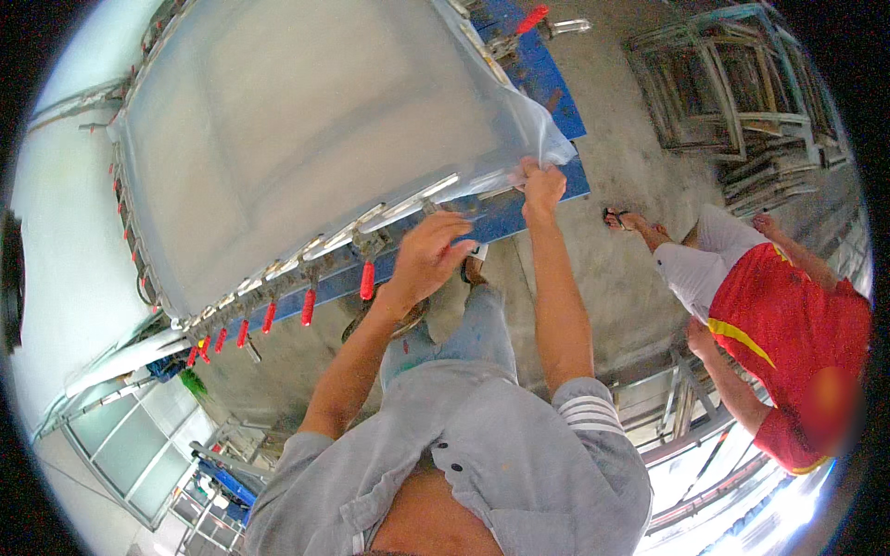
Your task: The person places a large white sheet over a wooden frame on a blue jig, then secures the sheet using multiple red-handled clamps along the frame edges. The person adjusts the sheet and tightens the clamps to hold the sheet in place.
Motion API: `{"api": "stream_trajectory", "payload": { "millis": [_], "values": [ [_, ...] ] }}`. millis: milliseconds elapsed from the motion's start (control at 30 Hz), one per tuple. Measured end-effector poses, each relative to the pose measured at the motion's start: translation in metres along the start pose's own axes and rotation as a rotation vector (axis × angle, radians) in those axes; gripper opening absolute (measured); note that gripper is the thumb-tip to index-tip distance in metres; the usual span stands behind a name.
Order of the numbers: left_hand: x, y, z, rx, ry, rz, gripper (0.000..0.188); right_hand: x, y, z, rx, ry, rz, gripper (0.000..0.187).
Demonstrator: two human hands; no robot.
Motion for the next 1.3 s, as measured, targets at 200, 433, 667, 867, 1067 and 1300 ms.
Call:
{"api": "stream_trajectory", "payload": {
  "millis": [200,433,667,867,1067,1300],
  "values": [
    [0.004,0.076,-0.021,-0.158,-0.184,-0.583,0.037,0.005,0.000,-0.004,0.099,-0.005,0.013,0.017],
    [0.048,0.137,-0.041,-0.724,-0.025,-0.674,0.021,-0.003,0.000,0.003,0.079,-0.039,-0.035,0.018],
    [0.056,0.153,-0.052,-0.791,-0.063,-0.603,0.014,-0.005,-0.005,0.016,-0.057,0.004,-0.033,0.017],
    [0.083,0.158,-0.056,-0.542,0.056,-0.253,0.013,-0.027,-0.024,0.044,0.018,-0.028,-0.069,0.019],
    [0.103,0.108,0.000,-0.034,0.218,-0.146,0.022,-0.013,-0.024,0.039,-0.019,0.042,-0.105,0.021],
    [0.321,-0.057,-0.039,1.158,-0.824,-0.491,0.024,0.021,-0.072,0.038,-0.126,-0.093,0.074,0.023]
  ]
}}
Point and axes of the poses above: each hand's wrist, its own x-axis away from the middle knuckle, its own y-axis out of the palm, z = x × y, the point moved 6 cm from there along -x, towards the middle knuckle
